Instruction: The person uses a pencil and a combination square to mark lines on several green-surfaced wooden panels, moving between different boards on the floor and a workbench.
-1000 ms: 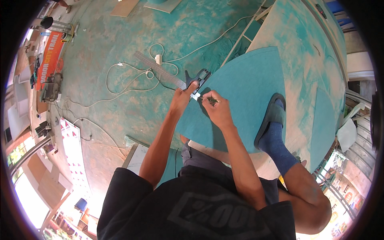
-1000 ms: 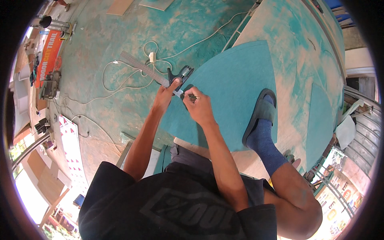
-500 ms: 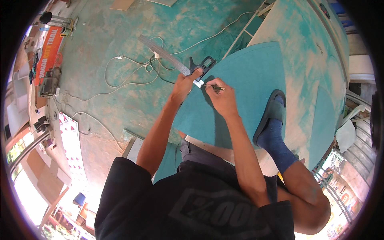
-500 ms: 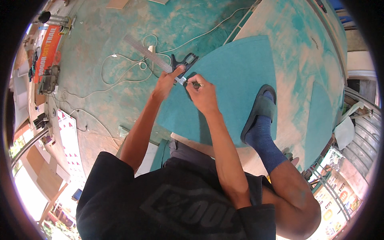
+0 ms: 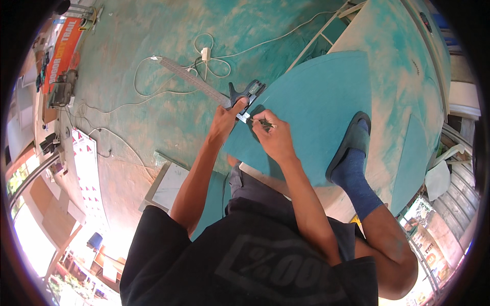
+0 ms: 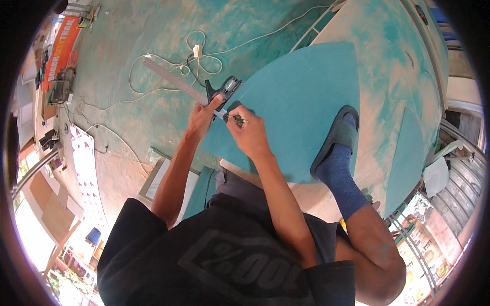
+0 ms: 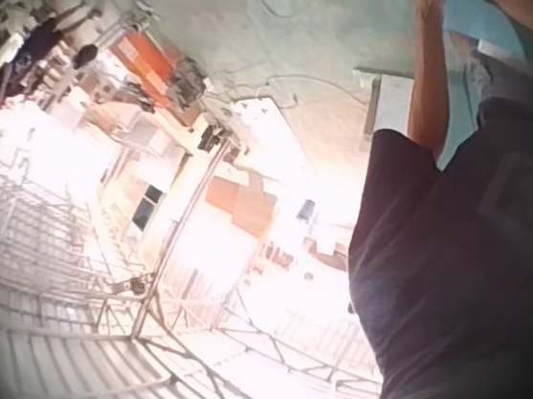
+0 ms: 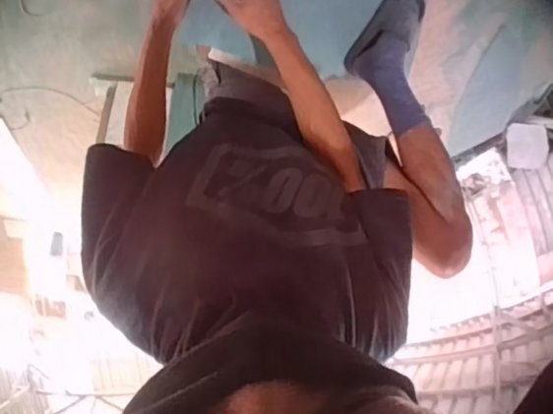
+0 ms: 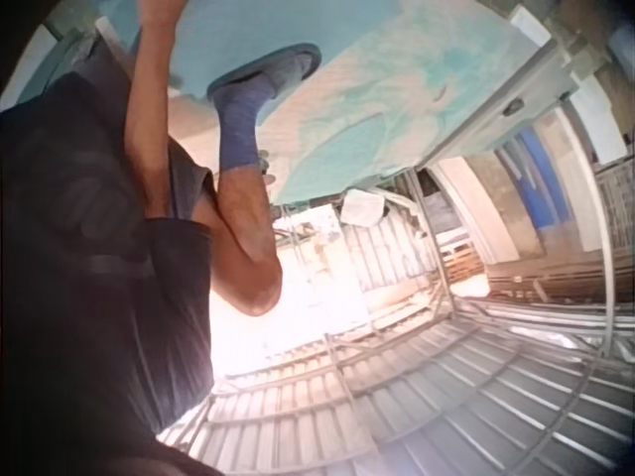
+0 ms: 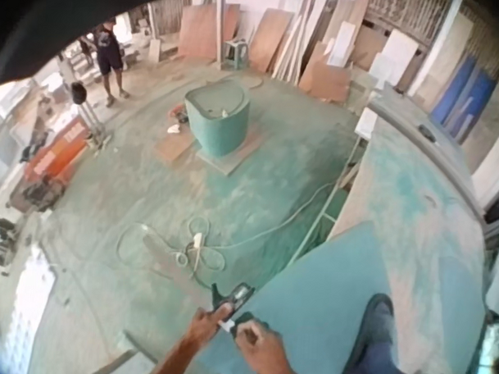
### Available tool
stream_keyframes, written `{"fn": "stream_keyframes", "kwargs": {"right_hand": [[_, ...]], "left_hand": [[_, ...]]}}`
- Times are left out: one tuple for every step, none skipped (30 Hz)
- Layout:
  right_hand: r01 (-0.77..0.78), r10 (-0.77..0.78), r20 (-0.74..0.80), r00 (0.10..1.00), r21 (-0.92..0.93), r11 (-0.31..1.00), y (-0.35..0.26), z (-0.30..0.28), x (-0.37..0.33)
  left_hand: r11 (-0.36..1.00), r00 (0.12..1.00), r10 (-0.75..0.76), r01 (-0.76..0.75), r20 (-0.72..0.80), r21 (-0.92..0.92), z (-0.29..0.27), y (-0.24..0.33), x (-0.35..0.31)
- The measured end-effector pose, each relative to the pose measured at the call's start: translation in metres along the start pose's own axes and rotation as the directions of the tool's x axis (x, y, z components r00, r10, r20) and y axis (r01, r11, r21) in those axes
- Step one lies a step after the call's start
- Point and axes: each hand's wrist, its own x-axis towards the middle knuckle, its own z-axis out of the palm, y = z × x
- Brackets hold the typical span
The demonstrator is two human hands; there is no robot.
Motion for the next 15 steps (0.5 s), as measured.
{"fn": "stream_keyframes", "kwargs": {"right_hand": [[0.015,-0.015,0.004,1.0,-0.002,1.0,0.001,0.004,-0.003],[0.034,-0.034,0.015,0.999,-0.005,0.999,0.001,0.01,-0.006],[0.034,-0.035,0.017,0.999,0.004,0.999,0.002,0.013,-0.008],[0.035,-0.036,0.02,0.999,0.013,0.999,0.002,0.017,-0.011],[0.033,-0.034,0.018,0.999,0.02,0.999,0.005,0.019,-0.014],[0.054,-0.054,0.011,0.998,-0.001,0.999,0.005,0.021,-0.017],[0.075,-0.075,0.004,0.997,-0.021,0.997,0.005,0.022,-0.02],[0.097,-0.097,-0.001,0.995,-0.041,0.994,0.005,0.023,-0.024],[0.079,-0.078,0.016,0.997,-0.037,0.996,0.002,0.025,-0.027],[0.06,-0.059,0.033,0.998,-0.032,0.998,0.0,0.027,-0.03],[0.042,-0.04,0.049,0.998,-0.029,0.999,-0.002,0.03,-0.034],[0.047,-0.045,0.056,0.997,-0.042,0.998,-0.004,0.032,-0.038],[0.052,-0.049,0.062,0.997,-0.055,0.997,-0.005,0.034,-0.042],[0.058,-0.054,0.065,0.996,-0.065,0.996,-0.006,0.037,-0.045],[0.067,-0.062,0.075,0.995,-0.066,0.996,-0.004,0.041,-0.05]], "left_hand": [[1.0,1.0,-0.019,0.019,-0.023,0.01,-0.005,-0.011,0.001],[0.999,0.998,-0.035,0.036,-0.054,0.015,-0.016,-0.029,0.004],[0.998,0.996,-0.055,0.057,-0.076,0.021,-0.021,-0.036,0.003],[0.999,0.997,-0.049,0.05,-0.055,0.019,-0.027,-0.044,0.0],[0.999,0.999,-0.044,0.045,-0.027,0.016,-0.029,-0.045,-0.004],[0.999,0.999,-0.039,0.039,-0.001,0.015,-0.03,-0.041,-0.012],[0.998,0.999,-0.053,0.053,0.002,0.021,-0.03,-0.037,-0.019],[0.997,0.998,-0.067,0.067,0.005,0.028,-0.029,-0.024,-0.03],[0.996,0.997,-0.078,0.078,0.002,0.032,-0.03,-0.018,-0.039],[0.998,0.998,-0.065,0.066,-0.006,0.024,-0.033,-0.022,-0.043],[0.999,0.999,-0.051,0.052,-0.013,0.015,-0.037,-0.027,-0.045],[0.999,0.999,-0.037,0.038,-0.02,0.008,-0.04,-0.032,-0.049],[0.999,0.999,-0.031,0.032,-0.04,0.023,-0.043,-0.037,-0.052],[0.999,0.998,-0.023,0.025,-0.059,0.042,-0.045,-0.04,-0.055],[0.998,0.997,-0.014,0.018,-0.076,0.061,-0.048,-0.043,-0.06]]}}
